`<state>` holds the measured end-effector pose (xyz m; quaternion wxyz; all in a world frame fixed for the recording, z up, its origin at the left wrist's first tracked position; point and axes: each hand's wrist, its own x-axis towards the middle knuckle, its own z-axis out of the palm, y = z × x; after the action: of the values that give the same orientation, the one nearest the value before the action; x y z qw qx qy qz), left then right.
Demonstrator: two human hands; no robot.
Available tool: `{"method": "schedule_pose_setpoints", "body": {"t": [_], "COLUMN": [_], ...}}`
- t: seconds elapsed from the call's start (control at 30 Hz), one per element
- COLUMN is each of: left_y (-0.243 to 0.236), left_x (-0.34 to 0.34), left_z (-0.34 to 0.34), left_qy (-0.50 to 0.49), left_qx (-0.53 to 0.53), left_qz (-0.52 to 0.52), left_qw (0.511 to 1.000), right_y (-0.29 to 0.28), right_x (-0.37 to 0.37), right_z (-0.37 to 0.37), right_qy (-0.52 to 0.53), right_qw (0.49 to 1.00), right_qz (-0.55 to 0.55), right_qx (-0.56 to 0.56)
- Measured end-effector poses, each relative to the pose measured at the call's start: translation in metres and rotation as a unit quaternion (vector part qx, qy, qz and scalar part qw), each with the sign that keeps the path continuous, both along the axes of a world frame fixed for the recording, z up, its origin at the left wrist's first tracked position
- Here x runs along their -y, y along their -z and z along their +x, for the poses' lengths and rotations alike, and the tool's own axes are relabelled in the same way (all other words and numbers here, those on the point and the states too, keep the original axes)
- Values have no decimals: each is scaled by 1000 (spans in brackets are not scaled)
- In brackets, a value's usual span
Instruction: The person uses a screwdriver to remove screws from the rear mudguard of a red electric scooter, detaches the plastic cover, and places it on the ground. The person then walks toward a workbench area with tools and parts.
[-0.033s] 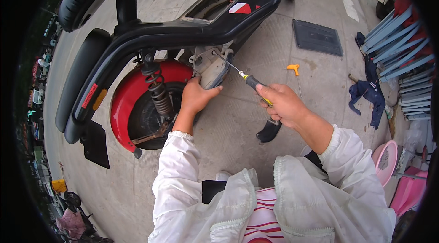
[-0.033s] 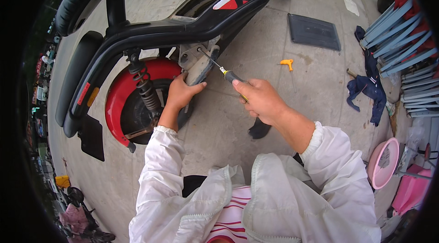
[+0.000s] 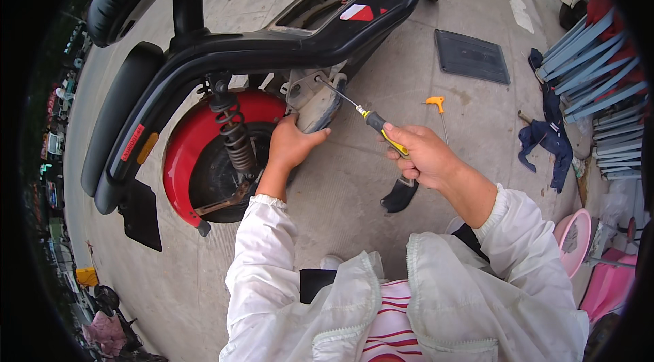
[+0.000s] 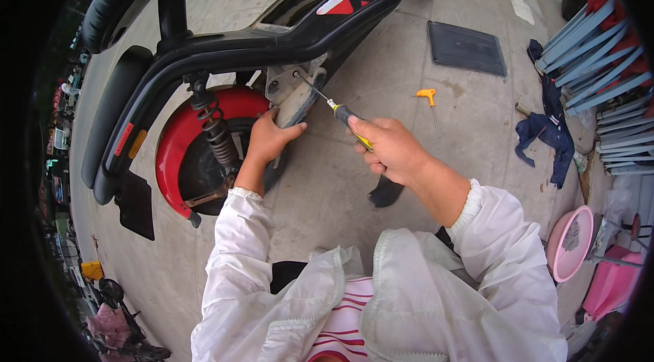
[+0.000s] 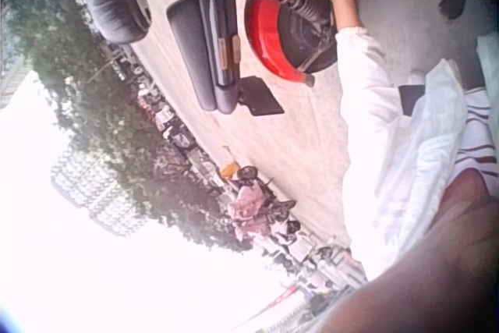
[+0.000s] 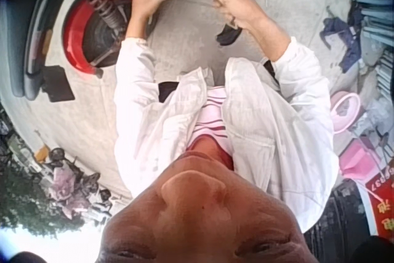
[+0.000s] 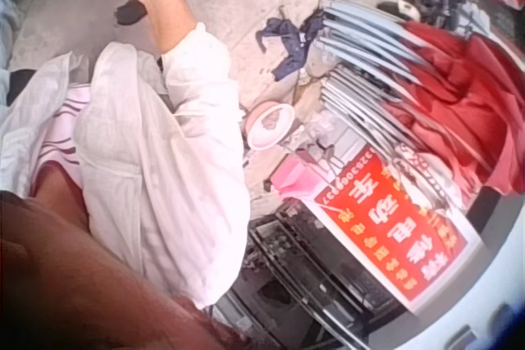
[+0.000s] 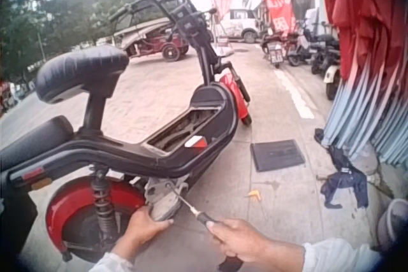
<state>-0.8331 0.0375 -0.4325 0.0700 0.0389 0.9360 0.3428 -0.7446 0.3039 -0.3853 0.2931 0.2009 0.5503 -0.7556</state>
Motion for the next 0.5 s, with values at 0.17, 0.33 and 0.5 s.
{"method": "schedule_pose_setpoints", "body": {"t": [0.17, 0.33, 0.5], "left_y": [2, 1, 1], "left_x": [5, 2, 2], "left_z": [-1, 0, 0], "left_qy": [-2, 3, 4], "left_qx": [1, -2, 4], "left_qz": [-1, 14, 9], "left_qw": [1000, 1000, 1000], "right_y": [-4, 2, -9], "right_x": [11, 15, 0], "right_z": [13, 15, -3], "right_qy": [-77, -62, 4], "right_qw": [842, 751, 998], "right_qz": [405, 518, 63], "right_qx": [-347, -405, -15]}}
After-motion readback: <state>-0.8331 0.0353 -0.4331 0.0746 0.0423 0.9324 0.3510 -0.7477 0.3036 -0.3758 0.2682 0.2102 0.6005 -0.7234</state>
